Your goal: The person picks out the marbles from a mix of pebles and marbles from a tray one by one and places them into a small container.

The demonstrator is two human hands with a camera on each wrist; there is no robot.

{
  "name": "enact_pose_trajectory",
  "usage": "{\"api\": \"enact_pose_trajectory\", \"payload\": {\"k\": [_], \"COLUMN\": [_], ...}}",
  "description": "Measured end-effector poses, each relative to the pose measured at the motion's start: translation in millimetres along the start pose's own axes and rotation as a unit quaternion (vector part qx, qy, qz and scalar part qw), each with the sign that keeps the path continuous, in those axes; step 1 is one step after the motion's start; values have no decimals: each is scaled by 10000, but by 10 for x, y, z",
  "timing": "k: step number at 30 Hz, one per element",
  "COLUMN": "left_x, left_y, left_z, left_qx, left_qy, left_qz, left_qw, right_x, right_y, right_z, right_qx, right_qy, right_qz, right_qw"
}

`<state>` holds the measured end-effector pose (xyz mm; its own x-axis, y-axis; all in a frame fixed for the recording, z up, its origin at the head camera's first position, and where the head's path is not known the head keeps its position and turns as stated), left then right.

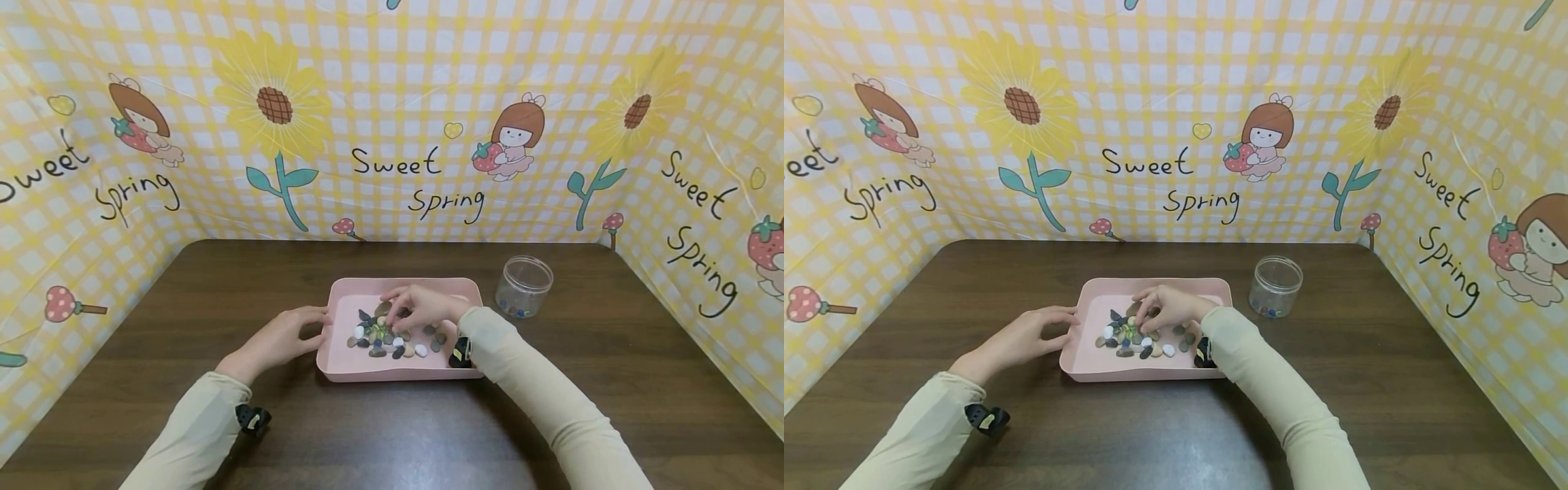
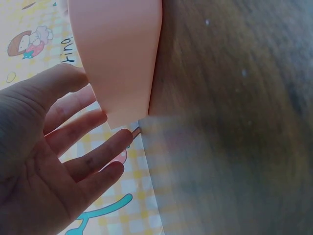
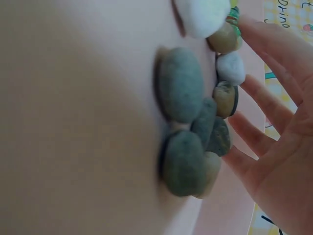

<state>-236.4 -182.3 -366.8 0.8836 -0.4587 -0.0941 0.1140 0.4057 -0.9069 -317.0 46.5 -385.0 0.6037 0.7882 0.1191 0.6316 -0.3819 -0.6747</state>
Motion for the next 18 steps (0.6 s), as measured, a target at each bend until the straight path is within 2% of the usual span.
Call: {"api": "enact_pose_trajectory", "payload": {"k": [13, 18], "left_x": [-2, -2], "left_y": [3, 4], "left_z": [4, 7], "left_qx": [-21, -24], "left_qy": [12, -30], "left_qz": [11, -19], "left_qw": [10000, 10000], "right_x": [-32, -30], "right_y": [25, 25], "right_z": [42, 41], "right_qx": [166, 200], "right_qy": [101, -13], "right_qz": [67, 105], "right_qw": [9998, 9997]}}
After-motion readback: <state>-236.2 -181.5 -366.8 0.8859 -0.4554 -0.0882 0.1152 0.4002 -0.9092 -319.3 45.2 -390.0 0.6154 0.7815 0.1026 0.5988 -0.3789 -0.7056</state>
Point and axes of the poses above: each hand's wrist, its own x-axis away from the middle knuckle, its own y-axis out of the palm, z = x × y, the point moved 4 cm from there along -x, towards the middle knuckle, and after that the axes turned 1 degree about -x, right-handed, at the moved point
